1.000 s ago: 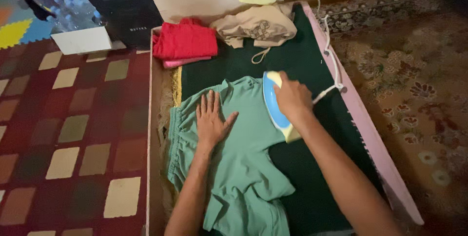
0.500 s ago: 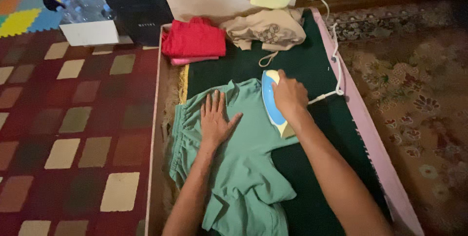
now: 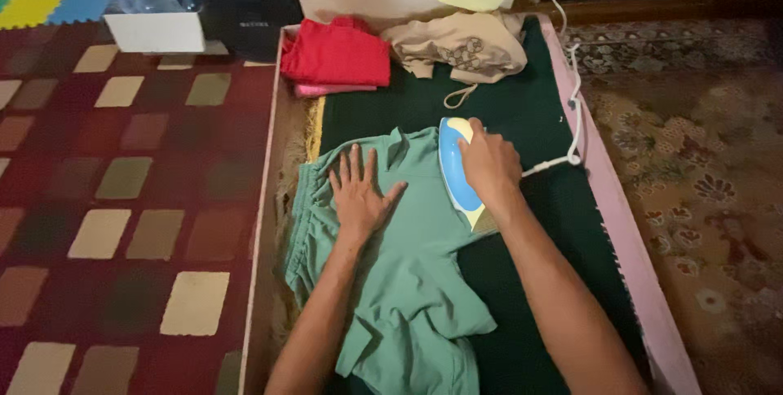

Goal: The person irons red shorts with an iron on a floor-mounted board, folds the shorts, and then irons a green shirt before folding it.

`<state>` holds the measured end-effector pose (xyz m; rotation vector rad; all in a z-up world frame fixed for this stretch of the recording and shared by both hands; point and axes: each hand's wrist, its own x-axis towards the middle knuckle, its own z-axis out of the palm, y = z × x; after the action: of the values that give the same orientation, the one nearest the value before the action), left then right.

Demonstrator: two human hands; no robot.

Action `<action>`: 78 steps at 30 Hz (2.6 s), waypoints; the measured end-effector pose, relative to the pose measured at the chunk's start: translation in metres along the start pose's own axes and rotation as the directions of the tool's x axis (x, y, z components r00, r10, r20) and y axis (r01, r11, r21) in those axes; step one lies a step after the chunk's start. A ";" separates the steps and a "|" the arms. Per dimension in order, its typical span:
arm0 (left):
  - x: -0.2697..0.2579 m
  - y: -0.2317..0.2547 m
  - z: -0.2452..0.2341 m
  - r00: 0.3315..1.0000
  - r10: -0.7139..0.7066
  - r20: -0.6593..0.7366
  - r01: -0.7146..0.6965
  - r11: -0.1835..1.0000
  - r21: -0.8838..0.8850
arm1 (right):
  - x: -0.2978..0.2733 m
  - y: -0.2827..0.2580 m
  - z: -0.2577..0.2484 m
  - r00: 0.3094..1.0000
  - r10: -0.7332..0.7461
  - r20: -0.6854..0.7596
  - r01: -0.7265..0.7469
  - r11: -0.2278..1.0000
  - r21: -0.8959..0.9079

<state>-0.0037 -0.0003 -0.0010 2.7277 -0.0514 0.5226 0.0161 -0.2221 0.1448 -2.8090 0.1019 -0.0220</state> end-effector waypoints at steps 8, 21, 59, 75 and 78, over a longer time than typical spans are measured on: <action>-0.004 -0.007 0.007 0.999 -0.048 0.019 0.048 0.999 -0.004 | -0.071 0.008 -0.024 0.951 0.092 0.295 -0.075 0.995 -0.068; -0.006 -0.023 -0.015 0.999 -0.030 0.042 0.029 0.999 0.021 | -0.048 -0.014 -0.016 0.971 -0.031 0.236 0.035 0.999 -0.014; -0.053 -0.065 -0.087 0.963 -0.196 -0.185 0.071 0.846 -0.529 | -0.049 -0.079 -0.006 0.708 -0.578 0.405 0.630 0.777 0.008; -0.059 -0.061 -0.085 0.971 -0.162 -0.178 0.054 0.868 -0.494 | -0.047 -0.067 -0.004 0.771 -0.337 0.541 0.469 0.875 -0.124; -0.052 -0.056 -0.086 0.973 -0.158 -0.169 0.058 0.875 -0.480 | -0.043 -0.092 0.014 0.782 -0.477 0.401 0.555 0.826 -0.098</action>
<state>-0.0771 0.0806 0.0357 2.1740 0.0253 0.6567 -0.0198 -0.1274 0.1619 -2.8954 -0.8101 0.3995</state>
